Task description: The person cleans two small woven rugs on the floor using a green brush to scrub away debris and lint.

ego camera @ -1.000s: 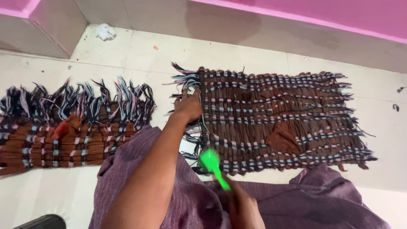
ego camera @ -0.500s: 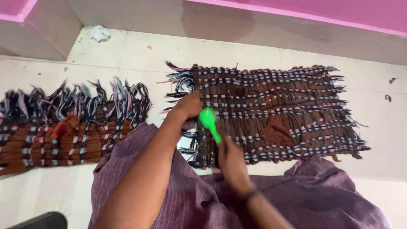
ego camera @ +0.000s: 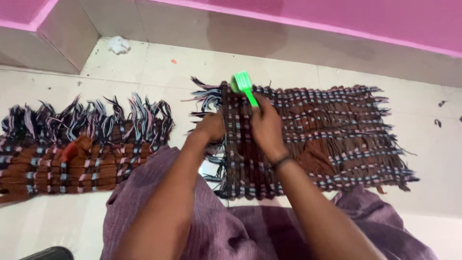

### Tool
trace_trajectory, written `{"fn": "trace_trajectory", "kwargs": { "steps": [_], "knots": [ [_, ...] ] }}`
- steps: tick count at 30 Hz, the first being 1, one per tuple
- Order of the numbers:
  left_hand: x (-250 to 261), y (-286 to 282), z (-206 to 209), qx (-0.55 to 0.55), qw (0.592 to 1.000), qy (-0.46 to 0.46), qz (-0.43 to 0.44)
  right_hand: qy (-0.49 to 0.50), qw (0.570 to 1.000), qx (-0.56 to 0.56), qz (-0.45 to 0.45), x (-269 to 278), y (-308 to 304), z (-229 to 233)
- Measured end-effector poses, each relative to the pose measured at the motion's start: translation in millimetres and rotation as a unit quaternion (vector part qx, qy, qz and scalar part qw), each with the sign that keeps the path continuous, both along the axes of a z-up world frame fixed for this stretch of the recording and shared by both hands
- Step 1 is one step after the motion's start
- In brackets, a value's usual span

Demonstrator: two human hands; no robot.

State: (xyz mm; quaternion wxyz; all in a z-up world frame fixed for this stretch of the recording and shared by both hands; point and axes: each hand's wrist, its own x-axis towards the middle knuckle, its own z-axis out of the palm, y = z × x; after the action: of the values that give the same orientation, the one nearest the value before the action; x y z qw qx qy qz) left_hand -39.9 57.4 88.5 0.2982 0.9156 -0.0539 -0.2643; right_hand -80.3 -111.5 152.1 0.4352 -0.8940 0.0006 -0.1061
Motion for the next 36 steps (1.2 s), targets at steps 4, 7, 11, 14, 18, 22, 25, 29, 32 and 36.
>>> {"fn": "trace_trajectory", "kwargs": {
  "steps": [4, 7, 11, 14, 18, 22, 25, 29, 32, 36],
  "knots": [
    [7.4, -5.0, -4.6, 0.077, 0.994, 0.051, -0.053, 0.012, 0.998, -0.046, 0.031, 57.4, 17.3, -41.5],
    [12.5, -7.2, -20.4, 0.088, 0.994, 0.035, -0.051, 0.142, 0.989, -0.03, -0.001, 16.9, 18.5, -60.9],
    [6.7, -11.6, -24.6, 0.102, 0.992, 0.029, -0.063, 0.049, 0.997, -0.052, 0.033, -121.5, -7.2, -58.5],
    [10.2, -11.9, -18.3, 0.084, 0.996, -0.015, -0.029, 0.173, 0.984, 0.006, -0.044, -167.0, -21.2, -44.3],
    [5.6, -17.1, -16.0, 0.011, 0.999, -0.037, 0.013, 0.104, 0.993, -0.012, -0.052, -111.3, -30.6, -24.9],
    [10.1, -13.6, -7.8, 0.061, 0.997, -0.012, -0.04, -0.078, 0.996, -0.027, 0.013, 15.1, -8.6, -12.5],
    [7.9, -10.0, -12.8, 0.05, 0.998, -0.023, -0.033, 0.16, 0.985, -0.053, -0.039, 34.2, -3.0, -18.9],
    [9.3, -10.8, -12.3, 0.056, 0.998, -0.011, -0.03, 0.058, 0.997, -0.039, 0.024, -76.2, -10.8, -38.5],
    [9.5, -11.2, 2.2, 0.062, 0.998, 0.001, -0.024, 0.269, 0.96, -0.008, -0.082, -172.7, -15.5, -33.8],
    [7.0, -14.2, 5.6, 0.022, 0.999, -0.038, -0.003, 0.159, 0.983, -0.046, -0.073, -160.4, -27.7, -25.8]
  ]
}}
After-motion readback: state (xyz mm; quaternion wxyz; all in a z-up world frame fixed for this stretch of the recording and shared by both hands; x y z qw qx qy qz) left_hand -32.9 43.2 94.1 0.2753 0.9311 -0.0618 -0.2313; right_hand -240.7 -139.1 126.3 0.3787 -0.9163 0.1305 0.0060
